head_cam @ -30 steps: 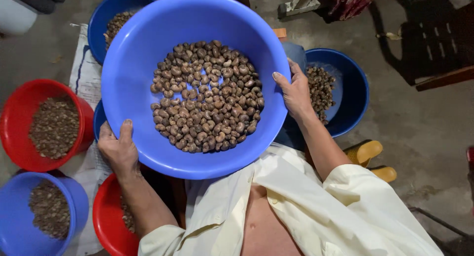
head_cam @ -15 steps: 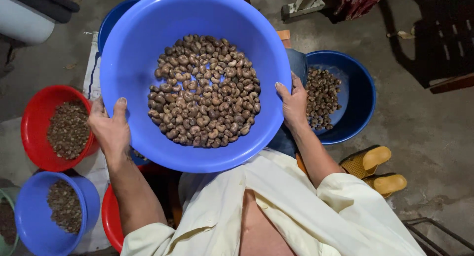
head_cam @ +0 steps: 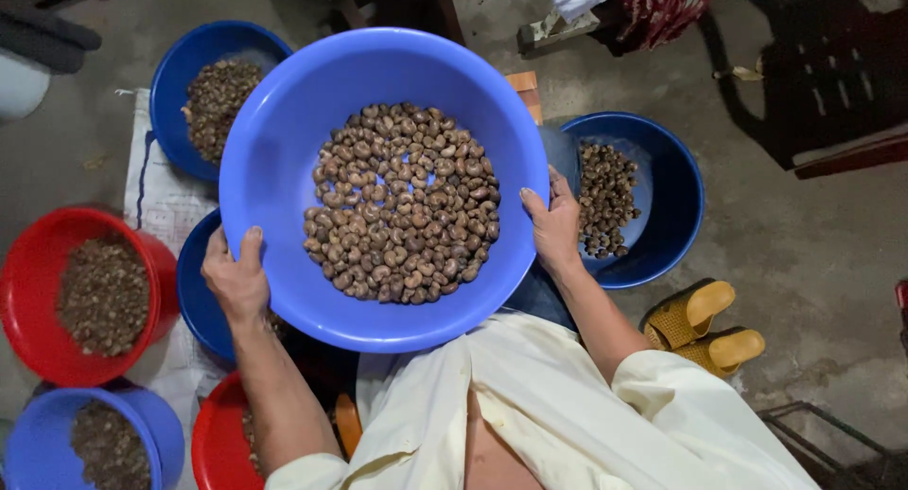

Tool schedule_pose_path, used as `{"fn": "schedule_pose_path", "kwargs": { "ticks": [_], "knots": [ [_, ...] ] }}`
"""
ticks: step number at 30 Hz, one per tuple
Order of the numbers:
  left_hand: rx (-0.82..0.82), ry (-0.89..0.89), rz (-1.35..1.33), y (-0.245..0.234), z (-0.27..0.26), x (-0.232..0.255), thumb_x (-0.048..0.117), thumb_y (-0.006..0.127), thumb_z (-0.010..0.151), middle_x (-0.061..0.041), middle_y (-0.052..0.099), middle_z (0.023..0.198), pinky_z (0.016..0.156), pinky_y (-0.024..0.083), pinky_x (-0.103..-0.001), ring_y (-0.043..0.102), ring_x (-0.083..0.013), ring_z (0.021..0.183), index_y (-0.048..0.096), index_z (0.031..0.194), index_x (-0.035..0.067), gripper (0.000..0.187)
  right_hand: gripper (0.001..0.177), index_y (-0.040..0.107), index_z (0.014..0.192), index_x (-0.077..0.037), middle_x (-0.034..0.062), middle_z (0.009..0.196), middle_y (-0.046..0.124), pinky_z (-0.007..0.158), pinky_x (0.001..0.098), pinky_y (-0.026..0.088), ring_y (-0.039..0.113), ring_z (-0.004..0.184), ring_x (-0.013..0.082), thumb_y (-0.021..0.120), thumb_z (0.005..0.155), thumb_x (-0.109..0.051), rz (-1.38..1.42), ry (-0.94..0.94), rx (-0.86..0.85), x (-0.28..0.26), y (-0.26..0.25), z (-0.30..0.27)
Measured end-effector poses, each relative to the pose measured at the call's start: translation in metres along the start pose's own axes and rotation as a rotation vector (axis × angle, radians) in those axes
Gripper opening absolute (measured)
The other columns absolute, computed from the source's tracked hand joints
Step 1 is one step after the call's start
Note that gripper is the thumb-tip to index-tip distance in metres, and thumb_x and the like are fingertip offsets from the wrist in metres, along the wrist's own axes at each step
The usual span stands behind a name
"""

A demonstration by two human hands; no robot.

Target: Sorting nuts in a large bowl by hand, sifting through the pile and picking out specific items

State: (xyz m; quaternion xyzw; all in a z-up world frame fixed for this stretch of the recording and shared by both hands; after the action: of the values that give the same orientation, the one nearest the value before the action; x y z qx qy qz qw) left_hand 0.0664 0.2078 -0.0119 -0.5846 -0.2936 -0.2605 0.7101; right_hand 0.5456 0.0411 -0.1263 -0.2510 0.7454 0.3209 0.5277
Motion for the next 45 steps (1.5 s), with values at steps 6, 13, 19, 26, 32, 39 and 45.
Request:
{"fn": "schedule_pose_path", "kwargs": {
  "ticks": [6, 13, 19, 26, 32, 39, 45],
  "knots": [
    [-0.026, -0.072, -0.005, 0.026, 0.014, -0.042, 0.038, 0.082, 0.099, -0.025, 0.071, 0.103, 0.083, 0.052, -0.056, 0.069, -0.0460, 0.099, 0.072, 0.124, 0.005, 0.042, 0.055, 0.057, 0.141, -0.005, 0.0079, 0.108, 0.070, 0.076, 0.0299, 0.060, 0.067, 0.089, 0.0132, 0.078, 0.091, -0.008, -0.069, -0.008, 0.031, -0.010, 0.011, 0.007],
    [0.034, -0.107, -0.132, 0.048, -0.005, -0.062, 0.039, 0.079, 0.100, -0.026, 0.069, 0.104, 0.086, 0.052, -0.052, 0.069, -0.0426, 0.098, 0.070, 0.124, 0.001, 0.046, 0.055, 0.054, 0.144, -0.001, 0.0210, 0.112, 0.070, 0.075, 0.0395, 0.059, 0.068, 0.094, 0.0237, 0.075, 0.096, -0.016, -0.328, -0.079, -0.006, -0.023, 0.026, 0.030],
    [0.099, -0.078, -0.111, 0.046, -0.017, -0.040, 0.015, 0.073, 0.102, -0.034, 0.057, 0.132, 0.103, 0.043, -0.057, 0.055, -0.0485, 0.125, 0.051, 0.145, -0.001, 0.051, 0.064, 0.040, 0.153, -0.002, 0.0288, 0.143, 0.047, 0.105, 0.0638, 0.039, 0.045, 0.133, 0.0491, 0.072, 0.097, -0.009, -0.996, -0.469, -0.100, -0.082, 0.082, 0.016],
    [0.093, 0.456, 0.309, 0.069, -0.024, 0.053, -0.001, 0.070, 0.096, -0.019, 0.067, 0.129, 0.104, 0.044, -0.050, 0.062, -0.0395, 0.122, 0.069, 0.130, 0.006, 0.035, 0.045, 0.062, 0.131, -0.021, 0.0054, 0.102, 0.071, 0.080, 0.0479, 0.059, 0.071, 0.094, 0.0306, 0.075, 0.089, -0.026, -1.408, -0.930, -0.668, 0.021, 0.159, 0.017],
    [-0.577, 0.247, 0.481, 0.172, -0.053, -0.007, 0.015, 0.070, 0.090, -0.016, 0.070, 0.104, 0.084, 0.057, -0.057, 0.070, -0.0412, 0.098, 0.068, 0.118, 0.009, 0.029, 0.020, 0.064, 0.110, -0.017, 0.0146, 0.101, 0.066, 0.061, 0.0506, 0.058, 0.069, 0.087, 0.0373, 0.058, 0.091, -0.019, -1.683, -0.776, -0.967, 0.124, 0.223, -0.010],
    [-0.651, 0.307, 0.577, 0.176, -0.055, -0.001, 0.012, 0.069, 0.086, -0.015, 0.061, 0.115, 0.085, 0.056, -0.053, 0.064, -0.0404, 0.106, 0.064, 0.124, 0.011, 0.038, 0.008, 0.061, 0.094, -0.017, 0.0172, 0.087, 0.058, 0.048, 0.0459, 0.051, 0.065, 0.077, 0.0388, 0.054, 0.090, -0.020, -1.528, -1.005, -0.751, 0.147, 0.225, -0.018],
    [-0.756, 0.270, 0.631, 0.177, -0.049, 0.021, 0.006, 0.066, 0.089, -0.017, 0.065, 0.108, 0.083, 0.054, -0.050, 0.065, -0.0386, 0.107, 0.065, 0.126, 0.007, 0.036, 0.014, 0.066, 0.103, -0.015, 0.0140, 0.103, 0.061, 0.069, 0.0416, 0.060, 0.065, 0.102, 0.0393, 0.056, 0.094, -0.017, -1.499, -0.753, -0.869, 0.085, 0.219, -0.029]
  ]
}}
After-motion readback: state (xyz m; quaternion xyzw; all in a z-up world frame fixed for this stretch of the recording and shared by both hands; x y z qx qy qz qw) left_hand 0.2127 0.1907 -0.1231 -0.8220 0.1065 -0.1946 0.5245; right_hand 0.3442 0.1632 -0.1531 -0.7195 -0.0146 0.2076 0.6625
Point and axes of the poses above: each hand's wrist, its own z-axis towards the middle knuckle, its own y-axis out of the palm, x = y × z, the point moved 7 cm from there along z, towards the middle knuckle
